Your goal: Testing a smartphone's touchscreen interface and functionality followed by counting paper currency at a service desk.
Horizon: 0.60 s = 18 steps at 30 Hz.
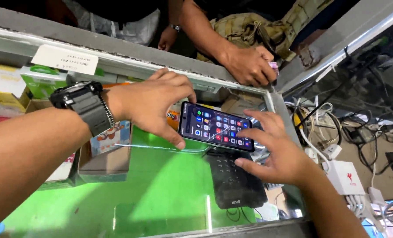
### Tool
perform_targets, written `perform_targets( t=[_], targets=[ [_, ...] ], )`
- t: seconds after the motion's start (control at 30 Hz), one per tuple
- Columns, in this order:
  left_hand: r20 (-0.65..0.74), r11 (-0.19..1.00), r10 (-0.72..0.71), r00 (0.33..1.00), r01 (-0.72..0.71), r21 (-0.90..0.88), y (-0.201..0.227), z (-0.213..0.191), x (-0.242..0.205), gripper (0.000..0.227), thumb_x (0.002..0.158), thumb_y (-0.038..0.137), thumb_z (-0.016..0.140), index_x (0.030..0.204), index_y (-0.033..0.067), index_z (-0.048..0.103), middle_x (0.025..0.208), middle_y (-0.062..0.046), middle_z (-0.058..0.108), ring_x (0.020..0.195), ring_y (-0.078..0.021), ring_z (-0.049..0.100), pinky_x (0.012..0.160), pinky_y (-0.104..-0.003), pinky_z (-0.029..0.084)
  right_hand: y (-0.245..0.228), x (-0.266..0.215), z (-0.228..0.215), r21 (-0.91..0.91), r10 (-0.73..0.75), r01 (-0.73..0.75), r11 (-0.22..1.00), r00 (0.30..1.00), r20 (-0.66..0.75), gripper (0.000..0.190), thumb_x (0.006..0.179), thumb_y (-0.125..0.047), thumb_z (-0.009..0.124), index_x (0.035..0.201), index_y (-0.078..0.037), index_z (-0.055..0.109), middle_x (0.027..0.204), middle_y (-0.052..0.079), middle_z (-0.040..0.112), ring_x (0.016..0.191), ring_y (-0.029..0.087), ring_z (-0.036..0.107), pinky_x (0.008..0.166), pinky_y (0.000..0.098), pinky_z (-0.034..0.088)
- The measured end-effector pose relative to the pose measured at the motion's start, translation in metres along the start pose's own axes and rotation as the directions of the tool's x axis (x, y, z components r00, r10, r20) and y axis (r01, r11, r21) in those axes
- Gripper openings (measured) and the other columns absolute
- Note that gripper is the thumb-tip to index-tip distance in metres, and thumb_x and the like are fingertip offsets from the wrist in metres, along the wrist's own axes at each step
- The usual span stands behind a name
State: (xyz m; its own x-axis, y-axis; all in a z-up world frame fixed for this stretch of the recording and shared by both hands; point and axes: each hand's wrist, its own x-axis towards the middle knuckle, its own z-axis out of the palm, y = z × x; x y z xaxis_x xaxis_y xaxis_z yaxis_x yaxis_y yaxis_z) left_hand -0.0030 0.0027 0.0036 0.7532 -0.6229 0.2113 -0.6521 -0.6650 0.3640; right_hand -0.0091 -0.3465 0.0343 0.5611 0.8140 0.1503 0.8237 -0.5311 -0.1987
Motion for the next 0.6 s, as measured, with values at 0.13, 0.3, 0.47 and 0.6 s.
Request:
perform_targets(
  t=[0.13, 0.3, 0.47, 0.6],
  targets=[
    [0.033, 0.999, -0.042, 0.999, 0.042, -0.003, 0.001, 0.001, 0.001, 0.101, 0.052, 0.079, 0.085, 0.127, 0.0172, 0.057, 0.121, -0.003, 0.054, 0.124, -0.0295, 0.046, 0.116, -0.053, 0.021, -0.013, 0.007, 0.003, -0.013, -0.135, 0.135, 0.991, 0.991, 0.024, 0.068, 0.084, -0.051, 0.076, 0.143, -0.022, 0.056, 0.157, 0.024, 0.036, 0.143, 0.045, 0.033, 0.117, 0.0611, 0.027],
    [0.013, 0.999, -0.037, 0.999, 0.036, 0.018, -0.001, 0.003, 0.002, 0.101, 0.052, 0.080, 0.085, 0.128, 0.0181, 0.058, 0.121, -0.002, 0.056, 0.125, -0.0283, 0.046, 0.113, -0.047, 0.025, -0.002, 0.000, 0.000, -0.009, -0.084, 0.084, 0.996, 0.996, 0.000, 0.070, 0.083, -0.049, 0.077, 0.143, -0.021, 0.054, 0.160, 0.020, 0.034, 0.143, 0.046, 0.031, 0.116, 0.0663, 0.027],
    [0.038, 0.999, -0.050, 0.998, 0.050, 0.015, 0.001, 0.001, 0.002, 0.102, 0.053, 0.081, 0.083, 0.129, 0.0177, 0.057, 0.122, -0.002, 0.056, 0.127, -0.0270, 0.045, 0.114, -0.048, 0.023, -0.002, 0.004, 0.004, 0.028, -0.102, 0.102, 0.994, 0.995, 0.007, 0.065, 0.085, -0.047, 0.076, 0.142, -0.021, 0.057, 0.158, 0.019, 0.038, 0.143, 0.042, 0.033, 0.116, 0.0627, 0.031],
    [0.027, 0.999, -0.033, 0.999, 0.032, 0.024, -0.002, 0.003, 0.002, 0.103, 0.054, 0.081, 0.083, 0.130, 0.0175, 0.057, 0.122, -0.003, 0.055, 0.124, -0.0276, 0.046, 0.112, -0.047, 0.025, 0.003, 0.003, 0.001, 0.054, -0.109, 0.111, 0.992, 0.993, -0.042, 0.051, 0.084, -0.042, 0.078, 0.128, -0.019, 0.066, 0.153, 0.018, 0.047, 0.140, 0.039, 0.039, 0.117, 0.0580, 0.032]
  ],
)
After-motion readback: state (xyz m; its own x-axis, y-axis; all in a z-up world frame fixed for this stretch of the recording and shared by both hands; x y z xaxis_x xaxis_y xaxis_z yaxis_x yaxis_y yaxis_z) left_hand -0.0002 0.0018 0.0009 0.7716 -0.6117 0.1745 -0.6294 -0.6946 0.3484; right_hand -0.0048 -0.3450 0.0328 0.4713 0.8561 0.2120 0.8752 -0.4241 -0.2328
